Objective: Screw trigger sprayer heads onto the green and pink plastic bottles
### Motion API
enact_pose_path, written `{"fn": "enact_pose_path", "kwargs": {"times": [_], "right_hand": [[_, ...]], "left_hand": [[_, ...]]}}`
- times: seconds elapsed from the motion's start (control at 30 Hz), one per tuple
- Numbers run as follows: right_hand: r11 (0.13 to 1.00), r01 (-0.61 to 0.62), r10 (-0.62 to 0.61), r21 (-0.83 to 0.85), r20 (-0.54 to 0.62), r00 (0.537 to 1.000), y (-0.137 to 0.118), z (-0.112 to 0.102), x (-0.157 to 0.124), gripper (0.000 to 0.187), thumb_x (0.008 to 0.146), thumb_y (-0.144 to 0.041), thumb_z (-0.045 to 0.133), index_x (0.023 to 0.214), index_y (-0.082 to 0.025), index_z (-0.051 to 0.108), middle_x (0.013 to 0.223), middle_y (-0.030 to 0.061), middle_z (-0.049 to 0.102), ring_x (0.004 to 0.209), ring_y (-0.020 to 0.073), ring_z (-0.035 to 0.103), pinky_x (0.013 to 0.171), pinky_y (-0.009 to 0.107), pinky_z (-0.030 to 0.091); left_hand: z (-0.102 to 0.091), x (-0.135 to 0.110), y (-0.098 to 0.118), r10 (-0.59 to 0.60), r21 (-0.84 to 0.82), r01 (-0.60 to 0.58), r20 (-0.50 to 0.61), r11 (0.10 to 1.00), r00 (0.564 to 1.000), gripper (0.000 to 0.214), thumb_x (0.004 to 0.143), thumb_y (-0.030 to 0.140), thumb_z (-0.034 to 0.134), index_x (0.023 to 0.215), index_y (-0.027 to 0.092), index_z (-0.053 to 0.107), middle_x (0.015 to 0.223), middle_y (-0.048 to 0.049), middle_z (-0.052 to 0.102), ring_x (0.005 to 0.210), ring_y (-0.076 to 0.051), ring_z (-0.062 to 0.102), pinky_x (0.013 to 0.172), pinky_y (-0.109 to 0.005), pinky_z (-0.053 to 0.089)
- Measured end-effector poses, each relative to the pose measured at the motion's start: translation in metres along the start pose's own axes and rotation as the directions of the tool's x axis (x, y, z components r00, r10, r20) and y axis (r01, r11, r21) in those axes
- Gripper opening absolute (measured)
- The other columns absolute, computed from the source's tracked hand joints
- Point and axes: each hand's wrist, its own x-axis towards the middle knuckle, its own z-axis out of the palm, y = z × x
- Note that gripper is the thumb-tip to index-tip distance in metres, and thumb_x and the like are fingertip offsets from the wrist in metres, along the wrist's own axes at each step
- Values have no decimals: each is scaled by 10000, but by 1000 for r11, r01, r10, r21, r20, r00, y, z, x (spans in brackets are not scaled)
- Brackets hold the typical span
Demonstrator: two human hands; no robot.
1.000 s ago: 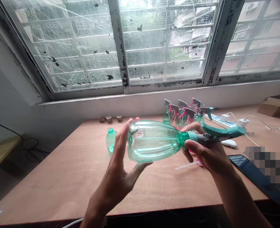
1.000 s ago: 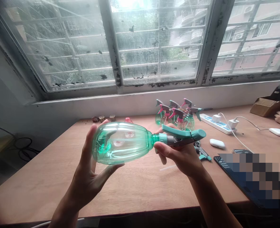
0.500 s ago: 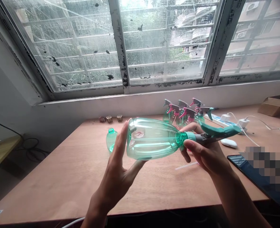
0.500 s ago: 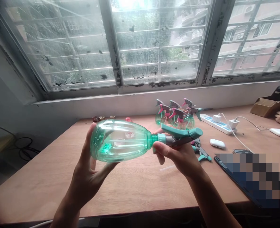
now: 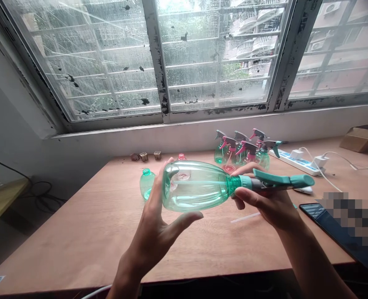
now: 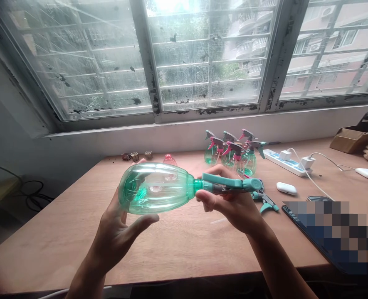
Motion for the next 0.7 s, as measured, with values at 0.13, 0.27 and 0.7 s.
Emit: {"fn": "enact_pose_path", "kwargs": {"times": [0.13,0.27,0.7], "right_hand": [[999,-15,16,33,-16,1000,5,-2,2,196,1006,-373,822,1141,-305,698,595,-79,673,526,149,631,555,290,510],[999,-29,30,34,-28,999,6,-2,2,215,1001,-397,824,1149,-320,689,590,-83,667,502,152,612,518,288,476],[981,56,-70,-186,-72,995,-5,3,-1,211,923,-290,894,1020,-232,715,634,-39,693,543,164,664,490,277,574]], "left_hand": [[2,0,-2,78,82,-75,-31,994,996,1007,960,450,822,1732,468,176,1789,-51,376,1655,-376,348,1351,-601,323],[5,-3,-7,76,82,-73,-37,994,996,1014,989,430,786,1719,548,93,1801,-24,351,1635,-370,394,1317,-620,377],[2,2,5,-87,-111,87,7,990,996,727,983,577,755,1614,349,477,1556,-80,607,1394,-343,621,1200,-508,523]]}}
